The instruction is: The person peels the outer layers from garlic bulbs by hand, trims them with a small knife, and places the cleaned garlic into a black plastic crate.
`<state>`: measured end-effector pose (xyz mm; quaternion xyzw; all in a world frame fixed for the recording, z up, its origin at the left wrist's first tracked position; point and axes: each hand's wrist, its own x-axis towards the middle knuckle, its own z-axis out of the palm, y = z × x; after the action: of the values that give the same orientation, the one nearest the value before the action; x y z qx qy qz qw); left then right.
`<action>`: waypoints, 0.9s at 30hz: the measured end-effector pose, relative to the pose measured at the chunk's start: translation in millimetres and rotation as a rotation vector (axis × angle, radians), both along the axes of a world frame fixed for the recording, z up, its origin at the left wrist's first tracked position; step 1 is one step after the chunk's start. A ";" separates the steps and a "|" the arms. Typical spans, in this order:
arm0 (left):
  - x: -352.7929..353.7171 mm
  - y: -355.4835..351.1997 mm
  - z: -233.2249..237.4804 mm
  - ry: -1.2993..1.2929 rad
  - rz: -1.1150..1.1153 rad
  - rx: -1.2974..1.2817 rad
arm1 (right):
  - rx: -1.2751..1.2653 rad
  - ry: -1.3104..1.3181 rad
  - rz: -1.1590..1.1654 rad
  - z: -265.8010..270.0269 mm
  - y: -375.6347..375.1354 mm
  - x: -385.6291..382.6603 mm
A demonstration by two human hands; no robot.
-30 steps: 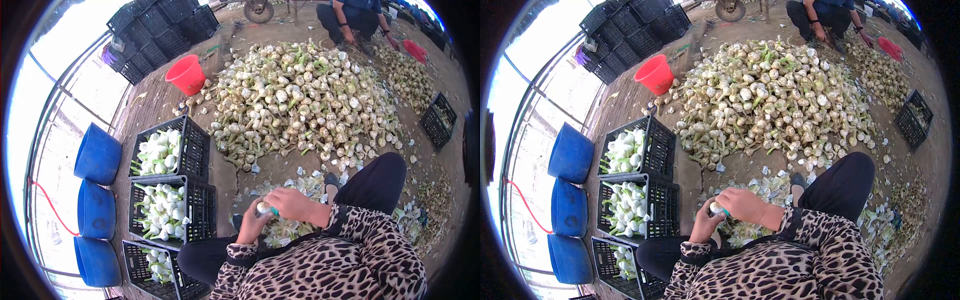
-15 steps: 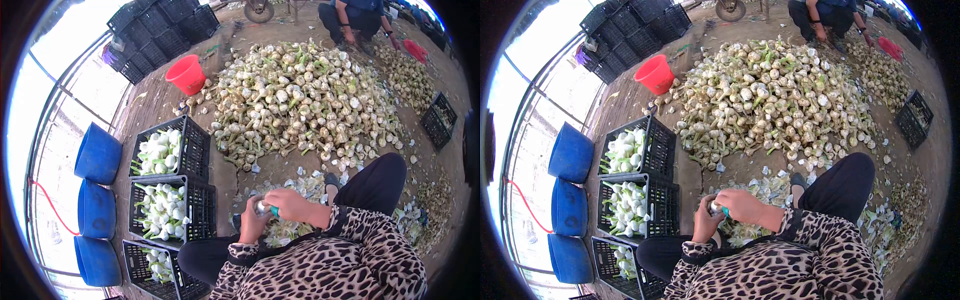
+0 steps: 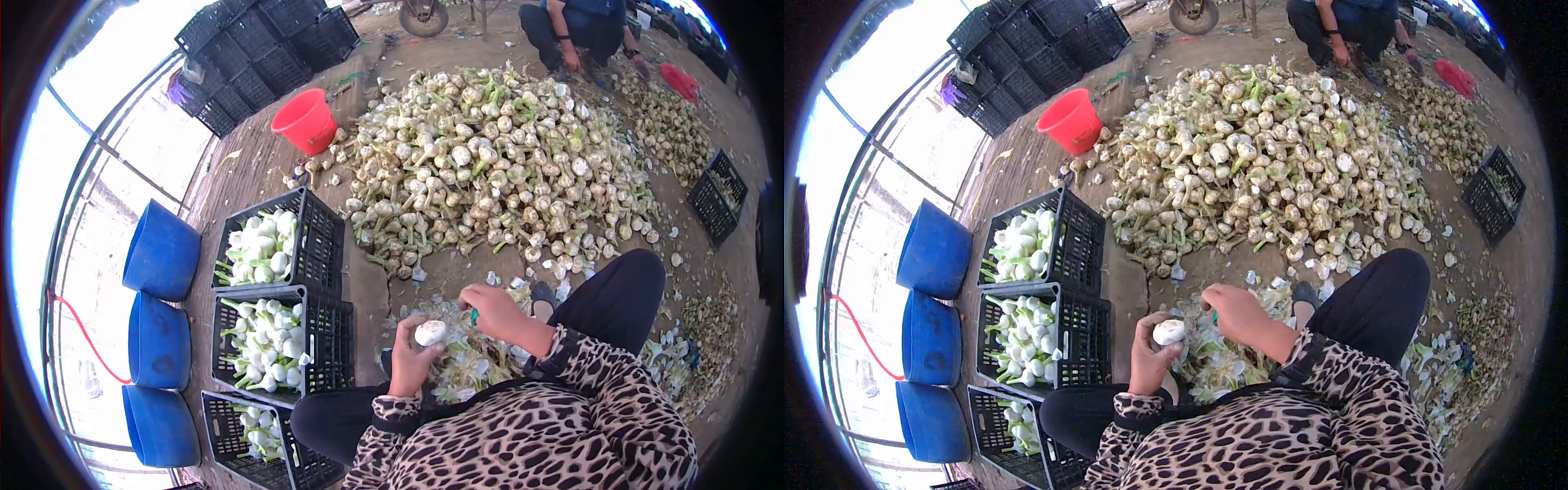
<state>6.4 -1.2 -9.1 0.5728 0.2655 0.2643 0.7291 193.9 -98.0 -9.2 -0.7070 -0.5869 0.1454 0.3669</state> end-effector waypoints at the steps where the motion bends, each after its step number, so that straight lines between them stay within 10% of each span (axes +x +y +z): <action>1: -1.0 0.6 0.5 0.012 -0.002 -0.025 | 0.007 0.099 0.019 3.2 -1.3 -1.1; 6: -0.2 2.3 -3.3 0.038 0.016 -0.032 | -0.007 0.513 0.035 36.9 1.0 -23.3; 17: -2.8 -3.5 15.8 -0.231 -0.163 -0.626 | 0.007 0.132 -0.125 1.4 -1.1 -4.7; 27: -1.7 0.5 -0.2 -0.125 -0.134 -0.685 | 0.072 0.561 0.050 37.0 -5.6 -23.8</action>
<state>4.7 -0.8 -9.3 0.2940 0.2553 0.1460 0.9094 170.1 -103.6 27.8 -0.6108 -0.4845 0.3235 0.5362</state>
